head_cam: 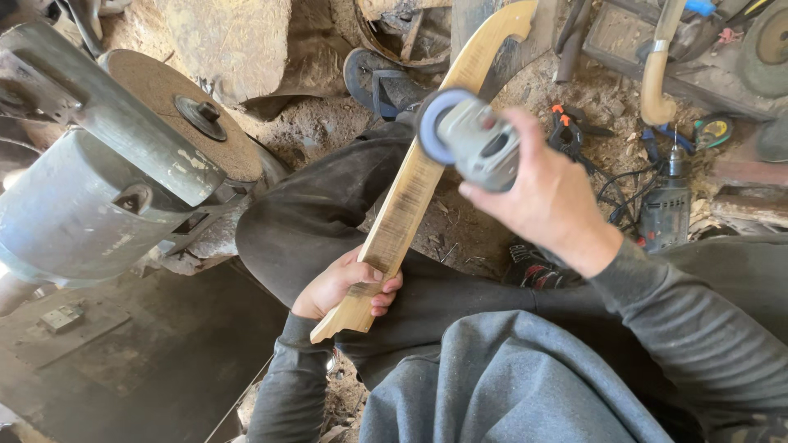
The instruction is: The person uses an angle grinder with a sanding disc to smooth the surface and edges of a curved wooden piece. They hold the wood with one hand and move the grinder along its length, occasionally rotating the piece to access different sides.
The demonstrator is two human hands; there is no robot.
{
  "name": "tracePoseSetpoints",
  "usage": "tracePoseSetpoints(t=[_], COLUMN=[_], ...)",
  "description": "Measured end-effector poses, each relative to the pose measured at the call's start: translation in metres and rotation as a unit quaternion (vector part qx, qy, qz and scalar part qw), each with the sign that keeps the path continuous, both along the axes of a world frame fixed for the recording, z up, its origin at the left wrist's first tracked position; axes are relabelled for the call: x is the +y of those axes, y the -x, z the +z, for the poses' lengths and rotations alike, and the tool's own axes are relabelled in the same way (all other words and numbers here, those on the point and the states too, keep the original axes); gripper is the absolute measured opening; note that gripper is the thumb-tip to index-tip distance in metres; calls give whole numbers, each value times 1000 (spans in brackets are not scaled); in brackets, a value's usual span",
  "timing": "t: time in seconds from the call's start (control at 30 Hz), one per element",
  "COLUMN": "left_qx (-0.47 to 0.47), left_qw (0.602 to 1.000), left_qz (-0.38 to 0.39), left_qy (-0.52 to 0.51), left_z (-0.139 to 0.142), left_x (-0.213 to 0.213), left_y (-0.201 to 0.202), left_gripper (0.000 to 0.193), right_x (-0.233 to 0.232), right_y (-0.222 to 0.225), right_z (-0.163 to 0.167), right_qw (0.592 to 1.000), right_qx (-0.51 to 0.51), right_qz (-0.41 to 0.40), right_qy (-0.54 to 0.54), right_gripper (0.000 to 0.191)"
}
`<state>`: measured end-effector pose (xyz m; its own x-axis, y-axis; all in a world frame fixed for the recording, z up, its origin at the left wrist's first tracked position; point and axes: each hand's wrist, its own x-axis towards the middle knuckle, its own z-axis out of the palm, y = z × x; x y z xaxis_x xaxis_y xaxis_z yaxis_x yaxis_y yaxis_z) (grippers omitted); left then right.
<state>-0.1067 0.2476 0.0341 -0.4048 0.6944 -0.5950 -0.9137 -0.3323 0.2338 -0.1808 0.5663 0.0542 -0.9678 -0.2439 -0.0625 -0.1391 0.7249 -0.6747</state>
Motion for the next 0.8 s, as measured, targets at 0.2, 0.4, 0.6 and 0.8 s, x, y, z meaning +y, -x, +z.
tracePoseSetpoints(t=[0.2, 0.4, 0.6, 0.8], left_qx=[21, 2, -1, 10], left_qw=[1000, 1000, 1000, 1000], left_qz=[-18, -12, -10, -21], left_qy=[11, 1, 1, 21], left_z=[0, 1, 1, 3], left_x=[1, -1, -1, 2], left_y=[0, 0, -1, 1], left_gripper=[64, 62, 65, 69], right_x=[22, -17, -25, 5], right_y=[28, -29, -44, 9], right_z=[-1, 22, 19, 5], right_qw=[996, 999, 996, 999], right_qx=[85, 5, 17, 28], right_qz=[-16, 47, 89, 12], right_qy=[33, -2, 12, 22], right_gripper=[84, 88, 88, 83])
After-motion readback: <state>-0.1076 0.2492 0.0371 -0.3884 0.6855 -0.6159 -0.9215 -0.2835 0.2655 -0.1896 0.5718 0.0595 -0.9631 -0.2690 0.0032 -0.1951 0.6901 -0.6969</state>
